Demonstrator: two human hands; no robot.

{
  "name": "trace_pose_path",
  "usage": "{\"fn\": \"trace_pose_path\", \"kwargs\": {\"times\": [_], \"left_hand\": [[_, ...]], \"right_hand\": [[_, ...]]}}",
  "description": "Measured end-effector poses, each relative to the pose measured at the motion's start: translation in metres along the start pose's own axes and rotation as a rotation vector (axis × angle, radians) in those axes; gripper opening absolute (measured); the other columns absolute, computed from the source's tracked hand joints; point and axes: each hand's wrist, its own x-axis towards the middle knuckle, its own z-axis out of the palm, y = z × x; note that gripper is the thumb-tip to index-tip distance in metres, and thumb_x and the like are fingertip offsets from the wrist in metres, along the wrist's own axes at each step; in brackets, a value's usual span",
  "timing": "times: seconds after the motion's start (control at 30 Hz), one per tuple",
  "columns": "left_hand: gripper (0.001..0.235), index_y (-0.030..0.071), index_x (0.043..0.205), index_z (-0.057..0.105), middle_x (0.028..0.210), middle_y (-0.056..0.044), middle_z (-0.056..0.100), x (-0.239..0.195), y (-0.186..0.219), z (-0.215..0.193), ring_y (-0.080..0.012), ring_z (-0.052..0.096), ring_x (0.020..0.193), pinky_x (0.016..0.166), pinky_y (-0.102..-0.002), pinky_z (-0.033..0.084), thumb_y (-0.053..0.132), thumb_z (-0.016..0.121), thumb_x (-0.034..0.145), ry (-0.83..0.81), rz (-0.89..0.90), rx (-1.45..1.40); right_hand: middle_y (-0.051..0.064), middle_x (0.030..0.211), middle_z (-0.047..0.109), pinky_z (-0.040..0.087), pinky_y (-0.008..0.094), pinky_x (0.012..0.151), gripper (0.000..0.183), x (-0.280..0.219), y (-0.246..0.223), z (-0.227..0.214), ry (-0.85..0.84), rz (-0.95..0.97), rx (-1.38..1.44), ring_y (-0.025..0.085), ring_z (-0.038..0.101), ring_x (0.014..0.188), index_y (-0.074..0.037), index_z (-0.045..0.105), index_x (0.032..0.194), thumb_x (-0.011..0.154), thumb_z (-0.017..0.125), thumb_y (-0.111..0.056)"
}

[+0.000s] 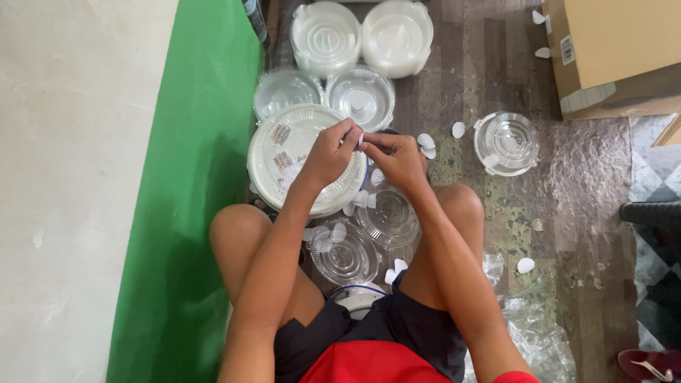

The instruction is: The person sits on the floor and assembles clear plastic lids by peeling off backing paper from small circular stickers and placing them onto the lids. They handle stacks of lids and stickers, occasionally picking up a lid to apply the sticker and then setting it down.

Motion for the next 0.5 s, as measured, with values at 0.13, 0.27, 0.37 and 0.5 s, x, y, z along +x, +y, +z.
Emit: {"fn": "trace_pose_path", "kwargs": {"times": [0.13,0.27,0.37,0.5], "left_hand": [[0.036,0.008,0.087,0.063,0.075,-0.014,0.069,-0.005,0.007,-0.01,-0.0206,0.068,0.076,0.068,-0.036,0.057,0.03,0.046,0.11,0.059,0.002,0.012],[0.037,0.009,0.084,0.062,0.072,-0.013,0.069,-0.011,0.012,-0.017,-0.0216,0.069,0.074,0.069,-0.037,0.059,0.03,0.047,0.111,0.164,0.038,0.044],[0.039,0.009,0.084,0.059,0.07,-0.016,0.067,-0.016,0.01,-0.02,-0.0259,0.068,0.072,0.068,-0.039,0.058,0.032,0.045,0.112,0.216,0.04,0.098],[0.039,0.009,0.083,0.056,0.067,-0.015,0.062,-0.024,0.004,-0.017,-0.029,0.065,0.067,0.065,-0.041,0.056,0.03,0.043,0.113,0.266,0.046,0.171]], "right_hand": [[0.013,0.098,0.079,0.059,0.037,0.083,0.019,0.008,-0.001,0.013,0.002,-0.102,0.108,0.019,0.071,0.1,-0.011,0.08,0.112,0.094,0.077,-0.013],[0.018,0.097,0.078,0.059,0.041,0.083,0.02,0.014,-0.005,0.026,0.001,-0.146,0.145,0.026,0.074,0.096,-0.006,0.08,0.113,0.094,0.077,-0.011],[0.016,0.097,0.079,0.058,0.042,0.085,0.021,0.017,-0.004,0.036,-0.016,-0.15,0.156,0.024,0.072,0.098,-0.007,0.079,0.114,0.093,0.075,-0.007],[0.016,0.094,0.079,0.059,0.04,0.083,0.02,0.014,-0.019,0.038,-0.036,-0.158,0.144,0.026,0.074,0.096,-0.007,0.08,0.112,0.093,0.075,-0.007]]}}
